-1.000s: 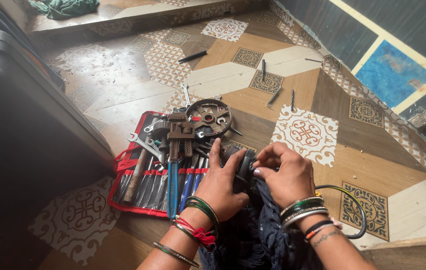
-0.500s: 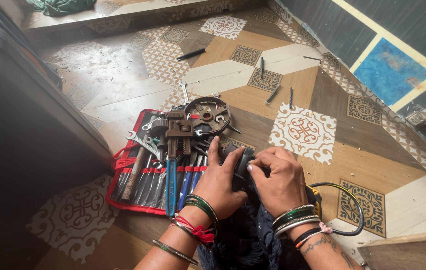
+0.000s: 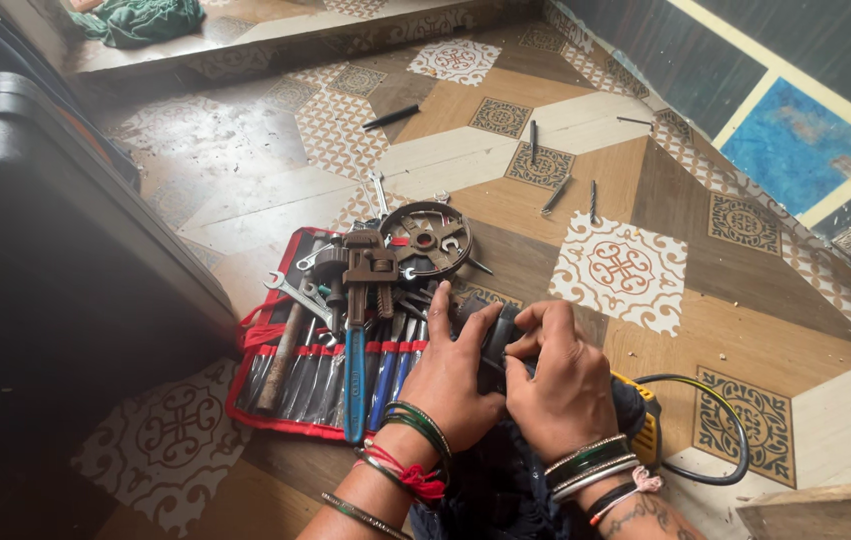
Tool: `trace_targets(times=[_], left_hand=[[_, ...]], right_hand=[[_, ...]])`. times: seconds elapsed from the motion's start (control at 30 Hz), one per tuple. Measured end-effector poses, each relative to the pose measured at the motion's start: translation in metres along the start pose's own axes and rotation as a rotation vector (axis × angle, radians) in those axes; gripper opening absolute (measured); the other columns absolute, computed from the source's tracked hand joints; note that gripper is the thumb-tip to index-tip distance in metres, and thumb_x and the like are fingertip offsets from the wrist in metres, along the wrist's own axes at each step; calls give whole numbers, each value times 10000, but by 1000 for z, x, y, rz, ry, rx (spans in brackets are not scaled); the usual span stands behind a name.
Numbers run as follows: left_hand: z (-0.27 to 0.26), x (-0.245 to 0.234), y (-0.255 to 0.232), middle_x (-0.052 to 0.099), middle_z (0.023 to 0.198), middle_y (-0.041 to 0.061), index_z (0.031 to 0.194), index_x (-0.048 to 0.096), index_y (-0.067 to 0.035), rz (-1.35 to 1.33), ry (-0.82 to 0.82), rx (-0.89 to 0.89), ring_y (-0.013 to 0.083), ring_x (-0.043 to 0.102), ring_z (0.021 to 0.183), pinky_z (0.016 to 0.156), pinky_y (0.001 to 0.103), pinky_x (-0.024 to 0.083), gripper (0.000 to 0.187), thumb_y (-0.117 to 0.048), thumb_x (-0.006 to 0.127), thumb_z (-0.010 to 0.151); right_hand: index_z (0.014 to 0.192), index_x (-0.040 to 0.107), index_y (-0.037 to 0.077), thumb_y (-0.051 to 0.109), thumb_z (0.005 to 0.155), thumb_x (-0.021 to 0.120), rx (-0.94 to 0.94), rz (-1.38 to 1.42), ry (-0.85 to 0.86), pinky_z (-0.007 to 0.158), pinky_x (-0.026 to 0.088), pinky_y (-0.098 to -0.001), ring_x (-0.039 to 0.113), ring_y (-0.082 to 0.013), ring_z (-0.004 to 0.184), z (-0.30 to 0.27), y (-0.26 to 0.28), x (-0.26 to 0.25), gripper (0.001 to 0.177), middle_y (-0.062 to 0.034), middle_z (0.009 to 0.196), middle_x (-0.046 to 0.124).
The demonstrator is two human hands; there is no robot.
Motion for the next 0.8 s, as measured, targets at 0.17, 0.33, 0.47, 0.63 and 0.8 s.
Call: trace_targets(times=[0.17, 0.33, 0.47, 0.63, 0.8], left_hand=[[0, 2, 1, -22, 1648, 307, 1484, 428, -197, 4, -7, -15, 493, 531, 1265, 1023, 481, 494, 947, -80, 811, 626], [1, -3, -2, -23, 1653, 289, 1491, 437, -221, 4, 6, -35, 487, 525, 1274, 1023, 467, 500, 964, -56, 793, 611], [1, -3, -2, -22, 1665, 255, 1494, 443, -251, -2, 7, -53, 477, 528, 1279, 1017, 466, 501, 961, -66, 795, 619], [-1, 0, 2, -18, 1673, 228, 1493, 454, -277, -22, -14, -66, 458, 515, 1306, 1030, 457, 496, 965, -60, 788, 614], [0, 3, 9, -5, 1668, 226, 1491, 455, -262, -33, -40, -19, 460, 464, 1345, 1057, 453, 474, 955, -65, 799, 622]], right_hand=[[1128, 498, 53, -14, 709, 746, 150, 52, 17, 766, 569, -407, 752, -312, 826, 6, -4, 4, 492, -100, 773, 753], [1167, 468, 58, -36, 684, 745, 253, 5, 9, 803, 548, -443, 738, -349, 821, 19, -4, 1, 565, -110, 745, 761], [1168, 452, 57, -35, 705, 743, 328, -40, -2, 805, 540, -453, 735, -353, 809, 24, -6, 1, 554, -102, 739, 762], [1150, 454, 48, -24, 737, 746, 339, -45, -69, 796, 535, -450, 731, -348, 802, 18, -5, 3, 511, -100, 735, 762], [1048, 514, 68, -61, 724, 731, -1, -85, 47, 688, 561, -412, 737, -302, 768, 4, 11, 4, 411, -111, 793, 730]])
Point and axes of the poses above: each hand's wrist, its own z-axis towards the middle knuckle, its own x-axis out of the palm, y = z × x, the point moved 6 cm from there along z, towards the middle knuckle
